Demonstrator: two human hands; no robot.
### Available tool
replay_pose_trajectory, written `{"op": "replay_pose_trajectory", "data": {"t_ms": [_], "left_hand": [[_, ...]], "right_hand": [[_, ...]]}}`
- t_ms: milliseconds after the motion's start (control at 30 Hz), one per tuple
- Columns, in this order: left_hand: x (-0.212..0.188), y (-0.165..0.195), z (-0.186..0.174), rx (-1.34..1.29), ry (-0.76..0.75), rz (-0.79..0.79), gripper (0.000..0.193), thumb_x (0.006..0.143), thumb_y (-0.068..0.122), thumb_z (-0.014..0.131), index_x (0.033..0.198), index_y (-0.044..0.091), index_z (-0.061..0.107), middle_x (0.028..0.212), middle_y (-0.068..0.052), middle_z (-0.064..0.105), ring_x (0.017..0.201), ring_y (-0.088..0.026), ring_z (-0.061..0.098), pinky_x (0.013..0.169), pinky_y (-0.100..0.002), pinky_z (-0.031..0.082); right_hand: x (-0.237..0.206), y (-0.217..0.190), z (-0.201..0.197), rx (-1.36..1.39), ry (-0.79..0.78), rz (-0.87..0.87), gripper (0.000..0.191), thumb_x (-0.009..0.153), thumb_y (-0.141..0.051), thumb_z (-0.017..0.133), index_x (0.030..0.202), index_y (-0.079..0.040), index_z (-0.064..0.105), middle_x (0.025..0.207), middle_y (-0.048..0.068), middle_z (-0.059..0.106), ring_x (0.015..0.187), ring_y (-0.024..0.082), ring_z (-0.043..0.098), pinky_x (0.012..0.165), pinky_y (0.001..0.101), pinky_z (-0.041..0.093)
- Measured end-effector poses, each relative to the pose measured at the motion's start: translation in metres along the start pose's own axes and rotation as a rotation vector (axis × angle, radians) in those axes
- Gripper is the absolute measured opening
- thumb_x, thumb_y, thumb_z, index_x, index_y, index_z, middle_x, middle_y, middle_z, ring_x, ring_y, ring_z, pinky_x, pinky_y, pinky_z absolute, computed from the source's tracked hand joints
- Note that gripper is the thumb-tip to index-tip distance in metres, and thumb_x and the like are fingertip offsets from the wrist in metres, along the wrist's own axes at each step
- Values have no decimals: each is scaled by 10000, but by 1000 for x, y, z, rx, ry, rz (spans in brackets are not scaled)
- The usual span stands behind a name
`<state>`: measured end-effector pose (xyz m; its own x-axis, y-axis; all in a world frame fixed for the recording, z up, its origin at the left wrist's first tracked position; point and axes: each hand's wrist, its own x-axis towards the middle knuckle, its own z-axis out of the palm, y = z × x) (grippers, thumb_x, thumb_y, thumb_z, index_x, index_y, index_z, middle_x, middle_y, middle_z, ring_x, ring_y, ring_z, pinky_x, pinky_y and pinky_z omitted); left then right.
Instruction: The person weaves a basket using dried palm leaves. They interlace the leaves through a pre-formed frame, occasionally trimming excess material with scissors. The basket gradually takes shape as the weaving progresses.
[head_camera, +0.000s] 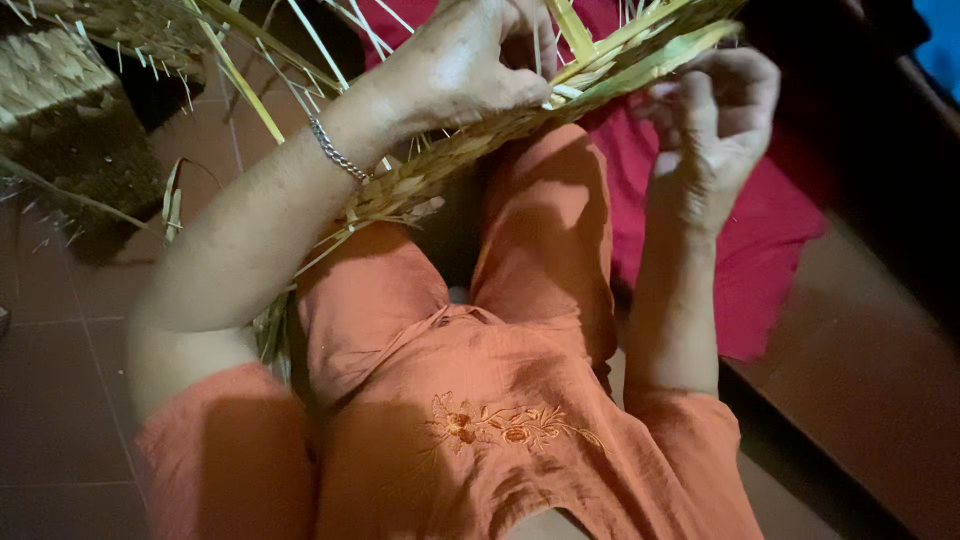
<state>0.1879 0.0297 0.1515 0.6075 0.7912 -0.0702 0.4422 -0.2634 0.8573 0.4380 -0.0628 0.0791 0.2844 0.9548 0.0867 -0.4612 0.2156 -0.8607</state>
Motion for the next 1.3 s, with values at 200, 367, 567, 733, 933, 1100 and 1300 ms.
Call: {"op": "replay_pose_trajectory", "data": {"t_ms": [200, 367, 567, 733, 933, 1100, 1300], "left_hand": [[-11, 0, 16, 57, -2, -13, 173, 810, 174, 805, 898, 58, 711, 885, -63, 731, 844, -156, 706, 763, -325, 559], [-30, -8, 14, -61, 10, 57, 149, 836, 143, 793, 914, 65, 693, 885, -58, 716, 833, -152, 689, 746, -326, 559], [-30, -19, 3, 45, 108, 165, 221, 889, 161, 851, 943, 42, 673, 880, -69, 660, 825, -165, 669, 733, -332, 553], [-32, -20, 2, 127, 154, 229, 211, 903, 154, 852, 985, 39, 695, 884, -82, 662, 825, -179, 662, 741, -343, 548], [-46, 6, -11, -75, 16, 169, 172, 935, 75, 722, 1099, 29, 698, 902, -42, 675, 838, -123, 662, 737, -295, 572], [-58, 11, -21, -220, -23, -167, 297, 883, 54, 515, 1170, 97, 580, 802, 14, 653, 755, -55, 679, 659, -248, 566], [-59, -18, -9, 68, 166, 54, 95, 1012, 115, 723, 969, 31, 714, 831, -51, 734, 745, -121, 702, 675, -306, 565]], "right_hand": [[-19, 23, -12, -56, -95, 231, 225, 1067, -232, 725, 979, -65, 602, 855, 48, 673, 723, 141, 687, 629, 286, 587], [-25, 33, -2, 198, 45, 249, 179, 1041, -97, 776, 1125, -75, 619, 1101, 124, 744, 877, 160, 693, 716, 283, 564], [-9, 13, 9, 606, 91, 358, 248, 1051, -169, 693, 1278, -123, 605, 1128, 61, 738, 871, 152, 693, 890, 291, 579], [8, 10, 18, 529, -95, 368, 328, 1137, -292, 588, 1363, -58, 628, 897, 26, 659, 674, 70, 564, 675, 245, 468], [-18, 0, 18, 78, -84, 17, 519, 1098, -508, 477, 1279, -37, 604, 870, 71, 636, 607, 103, 511, 509, 240, 378], [-32, -10, 31, -141, -191, -239, 578, 1068, -602, 509, 1076, -25, 545, 838, 98, 560, 571, 220, 539, 501, 332, 419], [-49, -26, 58, -266, -485, 226, 505, 1044, -320, 457, 658, 3, 499, 604, 122, 477, 472, 189, 430, 465, 292, 336]]}}
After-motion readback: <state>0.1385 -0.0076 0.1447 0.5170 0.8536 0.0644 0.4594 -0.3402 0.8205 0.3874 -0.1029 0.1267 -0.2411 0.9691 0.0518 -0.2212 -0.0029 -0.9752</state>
